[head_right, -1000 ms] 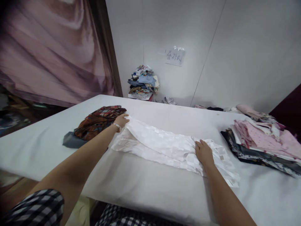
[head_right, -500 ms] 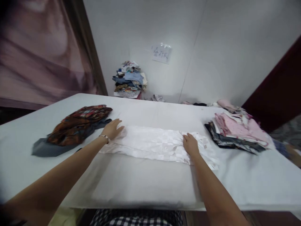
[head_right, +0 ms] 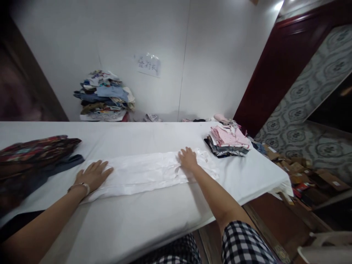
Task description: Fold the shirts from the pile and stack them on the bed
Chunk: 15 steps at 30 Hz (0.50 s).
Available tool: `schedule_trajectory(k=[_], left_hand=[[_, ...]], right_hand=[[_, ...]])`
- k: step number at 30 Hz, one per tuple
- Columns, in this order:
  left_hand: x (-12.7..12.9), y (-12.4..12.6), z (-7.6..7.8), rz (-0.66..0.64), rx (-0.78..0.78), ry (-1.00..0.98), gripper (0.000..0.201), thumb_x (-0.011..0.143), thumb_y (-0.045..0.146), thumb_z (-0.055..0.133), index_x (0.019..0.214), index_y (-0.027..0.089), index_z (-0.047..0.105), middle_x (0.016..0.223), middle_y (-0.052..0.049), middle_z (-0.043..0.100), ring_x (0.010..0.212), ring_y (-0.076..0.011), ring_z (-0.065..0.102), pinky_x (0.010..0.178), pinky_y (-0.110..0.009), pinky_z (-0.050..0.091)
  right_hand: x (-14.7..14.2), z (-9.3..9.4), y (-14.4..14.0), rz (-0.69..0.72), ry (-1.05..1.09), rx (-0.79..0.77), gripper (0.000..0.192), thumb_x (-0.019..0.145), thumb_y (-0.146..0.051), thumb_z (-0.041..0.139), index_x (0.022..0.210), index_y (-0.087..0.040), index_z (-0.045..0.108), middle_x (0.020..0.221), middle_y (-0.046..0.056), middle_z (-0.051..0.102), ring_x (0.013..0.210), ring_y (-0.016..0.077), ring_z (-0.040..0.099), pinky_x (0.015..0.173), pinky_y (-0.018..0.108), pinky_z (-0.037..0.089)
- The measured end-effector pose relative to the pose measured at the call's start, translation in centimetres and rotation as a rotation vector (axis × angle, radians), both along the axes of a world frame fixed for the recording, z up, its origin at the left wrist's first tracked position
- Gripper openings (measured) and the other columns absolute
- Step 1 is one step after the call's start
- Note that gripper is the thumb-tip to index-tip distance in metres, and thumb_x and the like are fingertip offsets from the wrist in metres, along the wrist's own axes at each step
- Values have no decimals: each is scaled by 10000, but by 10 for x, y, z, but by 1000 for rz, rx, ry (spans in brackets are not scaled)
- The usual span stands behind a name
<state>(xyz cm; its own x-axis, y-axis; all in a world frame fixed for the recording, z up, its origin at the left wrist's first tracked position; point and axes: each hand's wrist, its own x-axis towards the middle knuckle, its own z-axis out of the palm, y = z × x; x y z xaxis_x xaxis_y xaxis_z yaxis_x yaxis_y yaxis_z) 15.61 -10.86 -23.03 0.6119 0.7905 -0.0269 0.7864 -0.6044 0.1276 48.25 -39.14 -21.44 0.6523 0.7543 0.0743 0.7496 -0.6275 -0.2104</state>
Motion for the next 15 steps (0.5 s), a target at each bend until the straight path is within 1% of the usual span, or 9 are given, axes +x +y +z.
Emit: schedule_trajectory(k=[2,4,7,10,13,15], left_hand=[[1,2,-3,8,5,3,614,888,516,313,1419,225,411,1560,-77,264,1435,-300,213,1125,-576,207],[3,3,-4,14,1,17,616,890,526,313,1427,233,395,1567,-59,250,1440,-289,203,1135,-560,201],[5,-1,-2,22,-23,31,646,889,546,285,1450,233,360,1580,-55,212,1451,-272,166,1150,-541,169],[4,-9,1,90,-38,23,660,901,538,238,1468,213,323,1589,-58,172,1459,-257,129,1157,-540,127],[4,-17,3,178,-54,-31,648,905,509,266,1466,190,324,1590,-74,166,1461,-258,117,1162,-530,107],[5,-20,4,193,-100,-89,591,915,452,292,1449,207,353,1584,-70,192,1459,-255,128,1158,-540,103]], right_hand=[[-25,-2,10,101,-9,13,488,963,-433,376,1423,-272,392,1552,69,283,1441,251,185,1136,477,180],[-49,-9,16,200,8,-5,535,959,-513,325,1434,-270,370,1558,75,267,1441,256,182,1133,496,165],[-69,-21,18,249,5,-51,565,941,-559,325,1425,-273,382,1549,82,290,1434,264,200,1130,499,160],[-70,-27,14,246,-30,-86,559,948,-526,332,1437,-256,370,1552,87,281,1433,261,201,1129,491,168],[-63,-25,13,230,-42,-128,547,955,-493,331,1441,-244,367,1552,95,279,1429,264,214,1117,501,197],[-61,-21,16,254,-39,-182,500,954,-460,350,1415,-274,407,1538,89,310,1414,273,246,1087,524,241]])
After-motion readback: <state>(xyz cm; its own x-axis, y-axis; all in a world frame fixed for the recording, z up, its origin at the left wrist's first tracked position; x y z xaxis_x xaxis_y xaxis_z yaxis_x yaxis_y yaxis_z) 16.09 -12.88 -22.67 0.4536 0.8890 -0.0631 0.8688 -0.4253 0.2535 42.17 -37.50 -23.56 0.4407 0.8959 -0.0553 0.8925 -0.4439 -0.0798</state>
